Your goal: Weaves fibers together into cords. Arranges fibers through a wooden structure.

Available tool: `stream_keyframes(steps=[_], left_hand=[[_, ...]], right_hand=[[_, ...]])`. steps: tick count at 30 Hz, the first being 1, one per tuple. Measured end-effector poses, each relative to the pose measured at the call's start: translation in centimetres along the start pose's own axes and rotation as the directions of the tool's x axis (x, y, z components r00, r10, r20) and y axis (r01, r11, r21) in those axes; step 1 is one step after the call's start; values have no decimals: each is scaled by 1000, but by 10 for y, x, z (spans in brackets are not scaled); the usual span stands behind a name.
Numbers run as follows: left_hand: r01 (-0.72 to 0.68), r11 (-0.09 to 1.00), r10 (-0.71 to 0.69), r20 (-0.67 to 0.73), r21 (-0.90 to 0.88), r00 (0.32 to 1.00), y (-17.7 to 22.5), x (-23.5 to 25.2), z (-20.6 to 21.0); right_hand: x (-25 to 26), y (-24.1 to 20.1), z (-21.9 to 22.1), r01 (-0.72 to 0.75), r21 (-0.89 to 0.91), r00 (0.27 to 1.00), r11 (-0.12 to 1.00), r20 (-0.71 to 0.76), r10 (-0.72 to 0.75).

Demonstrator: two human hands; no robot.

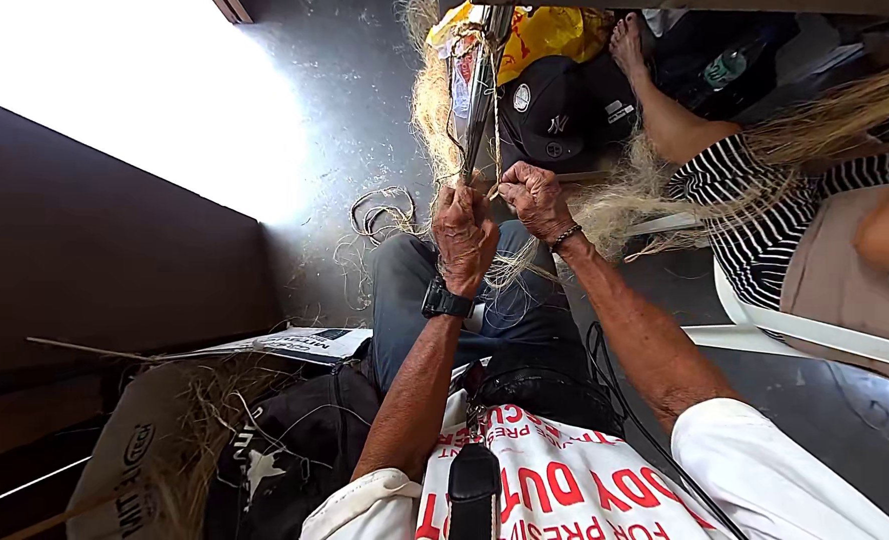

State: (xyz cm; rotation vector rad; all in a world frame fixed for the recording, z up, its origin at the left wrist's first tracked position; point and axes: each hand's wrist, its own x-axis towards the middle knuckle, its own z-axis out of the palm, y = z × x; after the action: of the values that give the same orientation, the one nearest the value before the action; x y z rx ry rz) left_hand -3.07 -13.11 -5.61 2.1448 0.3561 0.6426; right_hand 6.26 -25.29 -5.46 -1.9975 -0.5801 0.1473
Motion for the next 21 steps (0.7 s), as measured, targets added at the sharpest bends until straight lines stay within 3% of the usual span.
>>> stream_keyframes(steps=[4,8,11,14,18,21], left_hand=[[-134,990,138,88,-50,986,0,-37,-2],[-134,991,137,149,-28,979,-7,-53,13],[-155,988,154,139,-3,978,-4,-51,3],[-161,987,160,92,4,983,2,-34,-18],[-19,1000,23,233,-20,972,-6,8,-7],[230,942,-109,426,-244,898,-19,23,1]], right_hand=[[-4,-2,6,-118,213,993,970,25,115],[-9,-7,10,-349,515,933,783,107,345],[-8,-4,12,-376,620,917,688,142,373],[-8,1,11,-340,637,933,691,137,333],[-4,1,10,-280,639,958,716,138,251],[-4,-3,5,-280,624,959,729,142,246]])
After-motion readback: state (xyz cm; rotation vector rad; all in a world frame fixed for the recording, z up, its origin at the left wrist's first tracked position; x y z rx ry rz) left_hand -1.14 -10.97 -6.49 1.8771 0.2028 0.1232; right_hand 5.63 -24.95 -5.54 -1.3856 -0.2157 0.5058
